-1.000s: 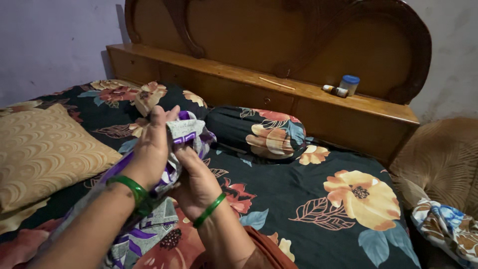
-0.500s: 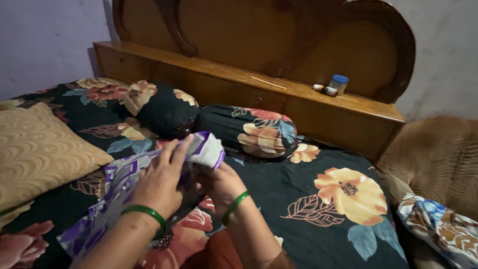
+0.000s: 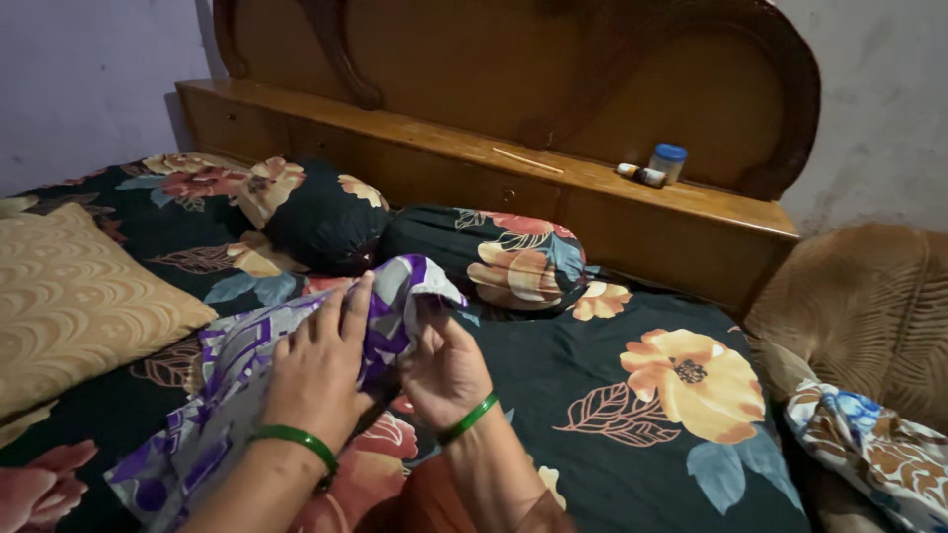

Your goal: The person inserts a pillow into a purple and gray patterned pillowcase on a bed. They repeatedly adjust and tuck the fabric around the pillow, then smooth the case and place the finished pillow on the bed.

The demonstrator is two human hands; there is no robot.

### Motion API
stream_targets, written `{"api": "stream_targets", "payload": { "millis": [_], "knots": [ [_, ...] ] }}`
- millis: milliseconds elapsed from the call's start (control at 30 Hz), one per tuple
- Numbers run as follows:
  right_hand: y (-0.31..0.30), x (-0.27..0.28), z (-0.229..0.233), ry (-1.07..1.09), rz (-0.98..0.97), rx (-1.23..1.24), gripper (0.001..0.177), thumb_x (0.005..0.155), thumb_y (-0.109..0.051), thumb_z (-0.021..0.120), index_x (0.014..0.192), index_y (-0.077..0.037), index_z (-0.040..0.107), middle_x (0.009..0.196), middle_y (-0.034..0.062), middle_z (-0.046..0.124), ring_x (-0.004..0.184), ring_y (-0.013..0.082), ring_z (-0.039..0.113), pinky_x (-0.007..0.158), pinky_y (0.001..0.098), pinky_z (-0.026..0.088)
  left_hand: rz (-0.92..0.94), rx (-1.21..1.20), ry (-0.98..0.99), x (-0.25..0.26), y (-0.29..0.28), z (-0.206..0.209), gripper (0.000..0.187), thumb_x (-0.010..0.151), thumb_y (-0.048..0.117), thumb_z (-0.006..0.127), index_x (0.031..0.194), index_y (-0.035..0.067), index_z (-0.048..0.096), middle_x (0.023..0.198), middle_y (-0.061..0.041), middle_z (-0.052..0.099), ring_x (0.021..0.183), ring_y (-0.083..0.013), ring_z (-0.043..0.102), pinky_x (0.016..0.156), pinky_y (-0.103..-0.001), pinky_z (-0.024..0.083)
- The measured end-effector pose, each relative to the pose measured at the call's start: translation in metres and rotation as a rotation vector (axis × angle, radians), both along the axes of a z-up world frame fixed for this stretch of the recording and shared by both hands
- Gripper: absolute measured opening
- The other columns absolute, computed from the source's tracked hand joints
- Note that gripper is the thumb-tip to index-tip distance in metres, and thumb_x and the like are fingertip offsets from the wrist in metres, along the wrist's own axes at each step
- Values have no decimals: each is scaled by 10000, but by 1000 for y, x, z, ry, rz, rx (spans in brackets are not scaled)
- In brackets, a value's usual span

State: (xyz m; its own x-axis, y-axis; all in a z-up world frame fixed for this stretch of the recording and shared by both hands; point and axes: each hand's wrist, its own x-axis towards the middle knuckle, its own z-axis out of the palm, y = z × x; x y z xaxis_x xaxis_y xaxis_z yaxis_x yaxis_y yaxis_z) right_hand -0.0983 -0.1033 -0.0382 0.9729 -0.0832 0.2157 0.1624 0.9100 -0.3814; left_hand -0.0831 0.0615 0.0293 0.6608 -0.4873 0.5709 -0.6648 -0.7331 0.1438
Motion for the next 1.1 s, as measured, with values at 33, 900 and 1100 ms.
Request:
{"api": "stream_targets", "payload": {
  "millis": [33, 900, 1100],
  "knots": [
    [3, -2, 8, 51, -35, -11, 215, 976, -233, 664, 1124, -90, 728, 1055, 43, 764, 972, 211, 701, 902, 391, 514, 5, -5, -21, -2, 1, 1, 1300, 490, 159, 903, 1576, 225, 191, 1454, -134, 484, 1200, -400, 592, 934, -527, 475],
    [-24, 40, 12, 49, -441, -71, 249, 997, -142, 580, 1203, -39, 674, 1167, 108, 718, 1077, 244, 693, 983, 445, 567, 18, -7, 85, 29, 9, 25, 726, 692, -43, 677, 1331, 275, 547, 1146, -73, 616, 1065, -354, 639, 901, -500, 501],
    [4, 53, -36, 482, -517, -179, 375, 1022, -389, 637, 1143, -38, 692, 947, 103, 653, 776, 272, 596, 632, 408, 430, -52, -76, 41, 37, 3, 30, 734, 682, -70, 658, 1331, 264, 582, 1135, -89, 626, 1052, -382, 640, 893, -500, 506]
  ]
}}
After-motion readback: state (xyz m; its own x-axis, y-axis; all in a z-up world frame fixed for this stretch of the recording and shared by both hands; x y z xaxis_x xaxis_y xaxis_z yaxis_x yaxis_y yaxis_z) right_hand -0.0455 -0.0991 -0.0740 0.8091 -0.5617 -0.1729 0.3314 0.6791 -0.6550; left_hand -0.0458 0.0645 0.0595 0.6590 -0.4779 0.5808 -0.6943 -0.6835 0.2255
